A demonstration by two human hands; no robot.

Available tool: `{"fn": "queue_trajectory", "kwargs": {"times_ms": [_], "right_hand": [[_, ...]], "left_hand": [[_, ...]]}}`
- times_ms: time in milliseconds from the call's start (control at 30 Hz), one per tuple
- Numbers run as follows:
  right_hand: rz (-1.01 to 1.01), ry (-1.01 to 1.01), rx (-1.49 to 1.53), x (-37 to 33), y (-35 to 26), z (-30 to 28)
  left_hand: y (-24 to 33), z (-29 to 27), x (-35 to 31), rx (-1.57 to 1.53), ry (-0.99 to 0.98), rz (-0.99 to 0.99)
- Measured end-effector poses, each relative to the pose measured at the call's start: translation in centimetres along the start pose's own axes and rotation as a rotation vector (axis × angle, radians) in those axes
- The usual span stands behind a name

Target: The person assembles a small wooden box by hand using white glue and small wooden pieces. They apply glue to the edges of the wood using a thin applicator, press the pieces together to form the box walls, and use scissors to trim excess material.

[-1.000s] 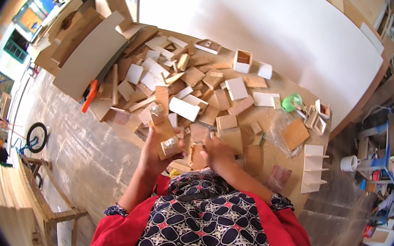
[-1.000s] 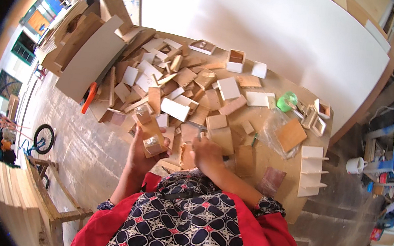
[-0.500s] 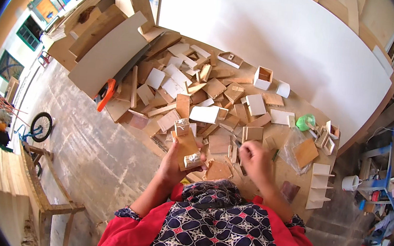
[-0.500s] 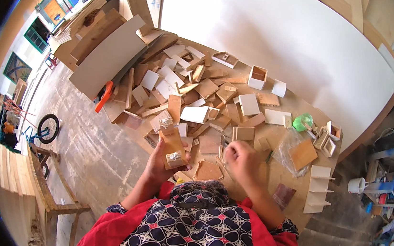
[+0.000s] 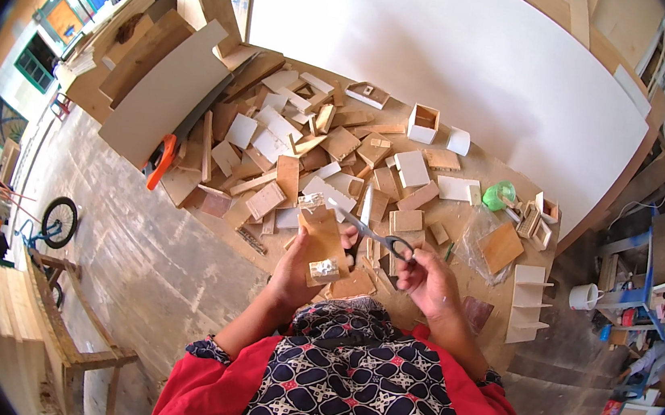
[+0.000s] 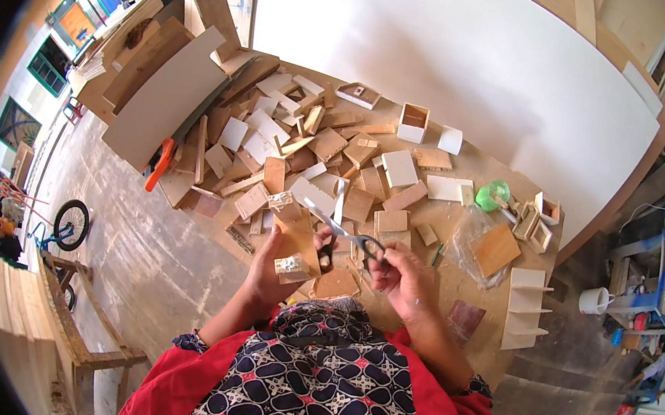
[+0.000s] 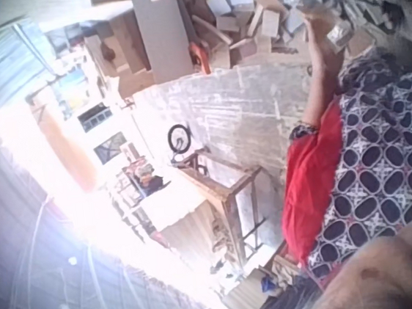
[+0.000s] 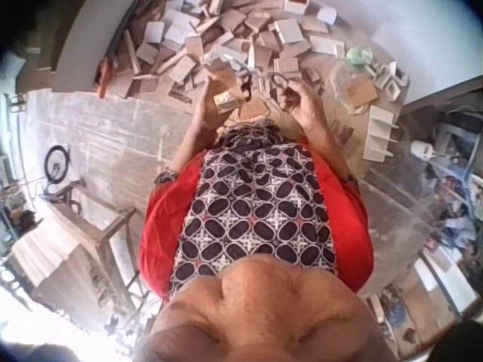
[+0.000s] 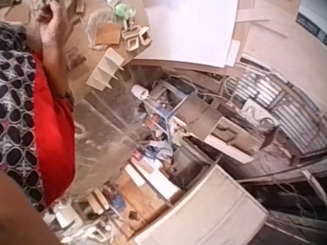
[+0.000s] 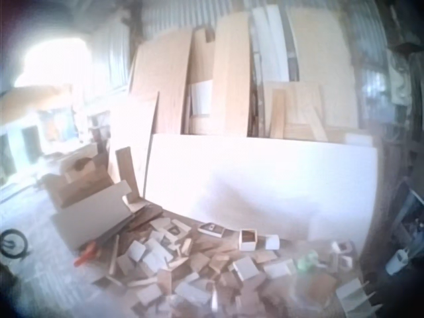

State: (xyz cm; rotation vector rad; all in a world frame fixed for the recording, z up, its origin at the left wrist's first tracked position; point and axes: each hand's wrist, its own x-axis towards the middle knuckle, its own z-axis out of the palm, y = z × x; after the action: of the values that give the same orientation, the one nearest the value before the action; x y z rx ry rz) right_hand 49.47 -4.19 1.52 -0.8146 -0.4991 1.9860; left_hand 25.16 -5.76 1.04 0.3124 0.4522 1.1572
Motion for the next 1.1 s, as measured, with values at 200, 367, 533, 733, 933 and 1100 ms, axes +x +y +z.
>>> {"fn": "queue_trajectory", "kwargs": {"times_ms": [200, 367, 533, 733, 933, 1100], "right_hand": [[0.005, -0.169, -0.286, -0.1, 2.7, 1.7], [-0.132, -0.110, -0.532, -0.1, 3.9, 2.5], [-0.158, -0.080, -0.555, 0.2, 4.4, 2.2], [-0.055, -0.098, -0.486, 0.1, 4.1, 1.8], [0.071, -0.198, -0.454, -0.5, 2.9, 2.2], [-0.007, -0.421, -0.497, -0.2, 1.2, -0.4]], "left_hand": [[-1.5, 1.7, 0.4, -0.057, 0.058, -0.076], [-2.0, 0.9, 0.1, 0.160, -0.024, 0.005], [-2.2, 1.0, 0.0, 0.108, 0.001, -0.008], [-2.2, 1.0, 0.1, 0.030, -0.047, -0.055], [-2.0, 2.2, 0.2, 0.032, -0.054, -0.052], [-1.6, 2.2, 0.2, 0.044, 0.018, -0.120]]}}
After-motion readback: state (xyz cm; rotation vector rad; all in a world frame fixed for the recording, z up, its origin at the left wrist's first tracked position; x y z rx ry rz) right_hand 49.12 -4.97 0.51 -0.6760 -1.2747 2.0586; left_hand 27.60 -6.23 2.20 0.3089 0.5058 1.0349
